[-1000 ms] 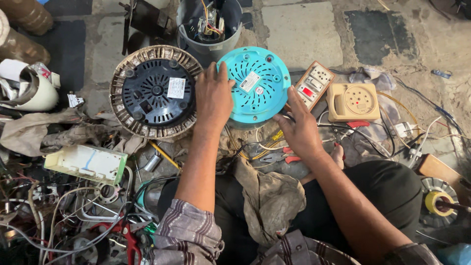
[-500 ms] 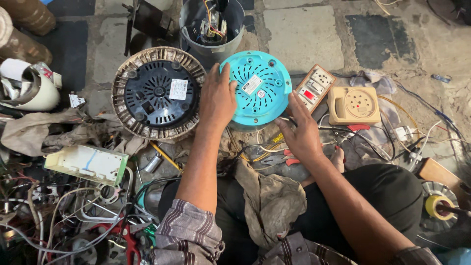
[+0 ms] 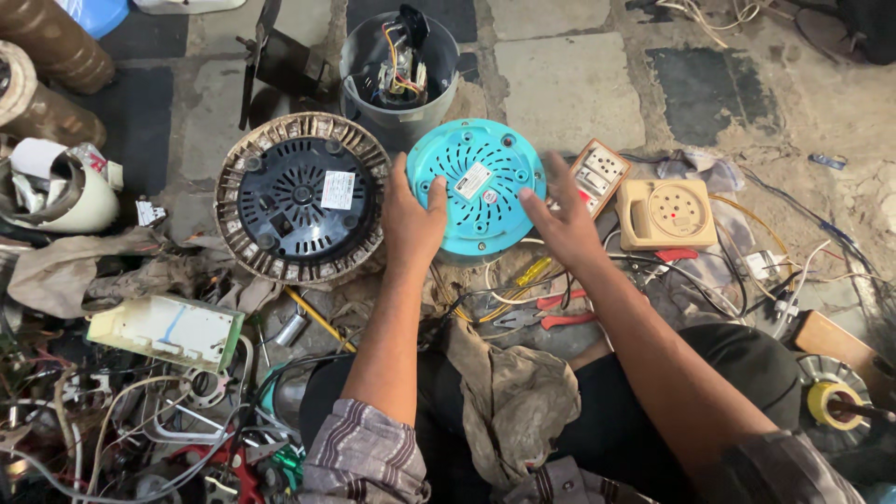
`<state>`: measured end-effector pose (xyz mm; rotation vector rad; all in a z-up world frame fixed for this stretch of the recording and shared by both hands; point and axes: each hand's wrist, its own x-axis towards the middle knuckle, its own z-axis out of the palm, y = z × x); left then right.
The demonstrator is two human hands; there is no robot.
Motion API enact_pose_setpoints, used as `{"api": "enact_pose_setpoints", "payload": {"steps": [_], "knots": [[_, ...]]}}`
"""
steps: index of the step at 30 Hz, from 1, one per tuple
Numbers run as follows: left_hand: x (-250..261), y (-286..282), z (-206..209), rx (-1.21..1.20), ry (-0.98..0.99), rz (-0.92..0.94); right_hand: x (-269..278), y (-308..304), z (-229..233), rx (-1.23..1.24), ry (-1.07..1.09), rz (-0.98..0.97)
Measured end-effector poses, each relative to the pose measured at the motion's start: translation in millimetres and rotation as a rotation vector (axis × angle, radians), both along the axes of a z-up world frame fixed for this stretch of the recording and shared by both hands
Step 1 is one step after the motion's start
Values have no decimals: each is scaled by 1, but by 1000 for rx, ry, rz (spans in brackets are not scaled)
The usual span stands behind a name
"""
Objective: The person repairs a small electric fan by connecting wires to a power strip and testing the motor. They then reassemble the fan housing, secure the cover with a screwdriver, and plug the device into a power source.
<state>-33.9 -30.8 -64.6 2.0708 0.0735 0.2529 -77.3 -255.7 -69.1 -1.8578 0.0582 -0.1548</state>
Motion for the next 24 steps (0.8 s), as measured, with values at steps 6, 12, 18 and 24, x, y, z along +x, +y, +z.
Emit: {"api": "enact_pose_setpoints", "payload": {"steps": [6, 12, 18, 24], "knots": [[-4, -1, 6, -62, 24, 31, 9, 9, -15, -111, -61, 9], [-7, 0, -11, -377, 3, 32, 1, 11, -9, -92, -49, -14], [0, 2, -25, -671, -74, -146, -6, 14, 3, 273, -22, 35], [-14, 0, -25, -542, -138, -188, -36, 20, 15, 227, -95, 9]]}}
